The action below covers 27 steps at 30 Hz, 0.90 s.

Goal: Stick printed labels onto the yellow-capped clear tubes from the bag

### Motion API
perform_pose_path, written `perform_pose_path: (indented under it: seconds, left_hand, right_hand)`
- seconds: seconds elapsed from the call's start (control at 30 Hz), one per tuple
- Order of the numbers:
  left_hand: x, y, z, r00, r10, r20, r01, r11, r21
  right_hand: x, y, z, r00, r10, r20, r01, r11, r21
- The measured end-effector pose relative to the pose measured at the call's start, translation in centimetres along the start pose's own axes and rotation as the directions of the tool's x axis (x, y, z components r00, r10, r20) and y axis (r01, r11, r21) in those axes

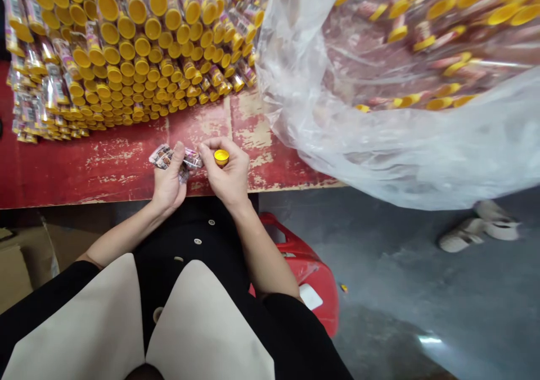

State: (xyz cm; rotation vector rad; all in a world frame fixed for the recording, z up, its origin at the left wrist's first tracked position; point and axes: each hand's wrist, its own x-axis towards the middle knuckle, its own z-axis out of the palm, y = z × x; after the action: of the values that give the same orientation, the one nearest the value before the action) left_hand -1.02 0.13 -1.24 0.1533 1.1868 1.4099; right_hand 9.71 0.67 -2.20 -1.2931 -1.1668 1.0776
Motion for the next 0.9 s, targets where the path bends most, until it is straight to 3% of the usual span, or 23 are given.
perform_pose_path:
  seconds: [0.1, 0.23, 0.4, 0.47, 0.77, 0.9]
  left_hand:
    - [0.0, 0.5, 0.1, 0.996, -0.086, 0.024, 0.087, 0.996, -0.026]
    - [0.2, 0.9, -0.1, 0.981, -0.192, 0.001, 0.192, 0.981, -0.016]
    - [-0.2, 0.7, -0.1, 0.964, -0.261, 0.050, 0.262, 0.965, -0.007]
    - [-0.4, 0.8, 0.0, 0.953, -0.296, 0.065, 0.297, 0.955, 0.003]
    - [-0.3, 1.0, 0.1, 0.933, -0.350, 0.081, 0.349, 0.937, 0.026]
    - [-0.4, 0.7, -0.2, 0.934, -0.342, 0.100, 0.337, 0.939, 0.063]
  right_hand:
    - [0.1, 0.6, -1.2, 0.999, -0.036, -0.003, 0.036, 0.996, 0.080]
    - [-0.7, 0.4, -3.1, 0.988, -0.146, -0.052, 0.148, 0.989, 0.027]
    - [-1.8, 0.0, -2.1, 0.951, -0.199, -0.235, 0.227, 0.969, 0.101]
    - [-2.0, 0.1, -1.5, 0.935, -0.220, -0.279, 0.244, 0.968, 0.056]
    - [-3.3, 1.5, -2.3, 0.946, -0.258, -0.194, 0.261, 0.965, -0.014]
    - [-3.0, 1.9, -2.8, 0.943, -0.200, -0.265, 0.194, 0.980, -0.047]
